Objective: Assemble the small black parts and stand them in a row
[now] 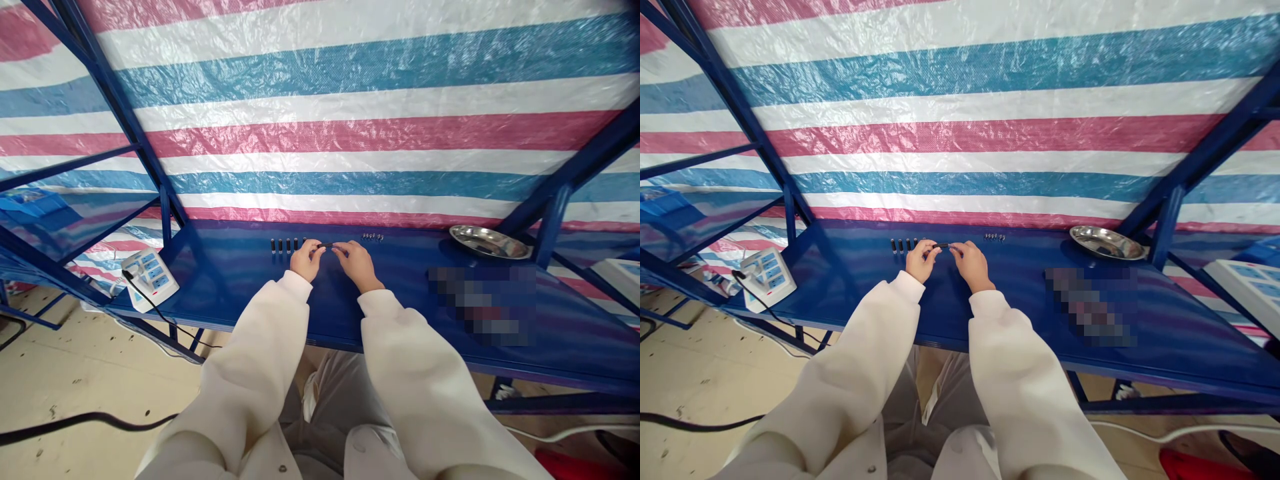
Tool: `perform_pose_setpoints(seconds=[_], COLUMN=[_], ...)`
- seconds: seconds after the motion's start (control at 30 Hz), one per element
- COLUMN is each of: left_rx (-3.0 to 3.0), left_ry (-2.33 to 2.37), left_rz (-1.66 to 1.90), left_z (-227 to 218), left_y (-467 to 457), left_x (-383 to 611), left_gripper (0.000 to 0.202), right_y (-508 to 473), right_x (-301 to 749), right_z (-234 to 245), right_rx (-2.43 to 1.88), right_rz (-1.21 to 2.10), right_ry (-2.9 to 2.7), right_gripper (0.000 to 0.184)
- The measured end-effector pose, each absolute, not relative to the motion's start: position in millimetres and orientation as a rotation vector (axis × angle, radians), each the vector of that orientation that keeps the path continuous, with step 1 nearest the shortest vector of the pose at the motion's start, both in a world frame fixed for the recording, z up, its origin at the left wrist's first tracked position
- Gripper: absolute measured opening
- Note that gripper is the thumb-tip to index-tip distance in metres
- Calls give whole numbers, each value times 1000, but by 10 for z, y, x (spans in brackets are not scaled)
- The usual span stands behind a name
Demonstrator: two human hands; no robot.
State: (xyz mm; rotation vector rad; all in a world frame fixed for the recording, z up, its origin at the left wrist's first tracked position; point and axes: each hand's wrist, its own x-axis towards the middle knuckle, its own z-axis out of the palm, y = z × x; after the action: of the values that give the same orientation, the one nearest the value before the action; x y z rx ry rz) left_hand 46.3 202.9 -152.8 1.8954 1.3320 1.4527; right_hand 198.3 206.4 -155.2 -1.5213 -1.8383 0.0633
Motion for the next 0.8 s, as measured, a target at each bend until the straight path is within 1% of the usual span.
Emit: perform_pose_setpoints(seconds=[0.23,0.4,0.8], left_rx=[1888,1939,1850], left_ry=[1345,1331,1311], left_rz=[1387,1304,1354], left_z=[-1533,-1519,-1556], left_y=[2030,2004,2030], left_x=[469,466,457], left_gripper=[16,13,10], right_y=[2045,2034,2015], right_x=[1972,1917,1871], right_z=[-1523,-1506,-1500], right_rx=[-1536,-1474,-1389], right_rz=[-34,-40,-71], right_ry=[-1907,-2008,-2022], right_gripper=[30,32,34])
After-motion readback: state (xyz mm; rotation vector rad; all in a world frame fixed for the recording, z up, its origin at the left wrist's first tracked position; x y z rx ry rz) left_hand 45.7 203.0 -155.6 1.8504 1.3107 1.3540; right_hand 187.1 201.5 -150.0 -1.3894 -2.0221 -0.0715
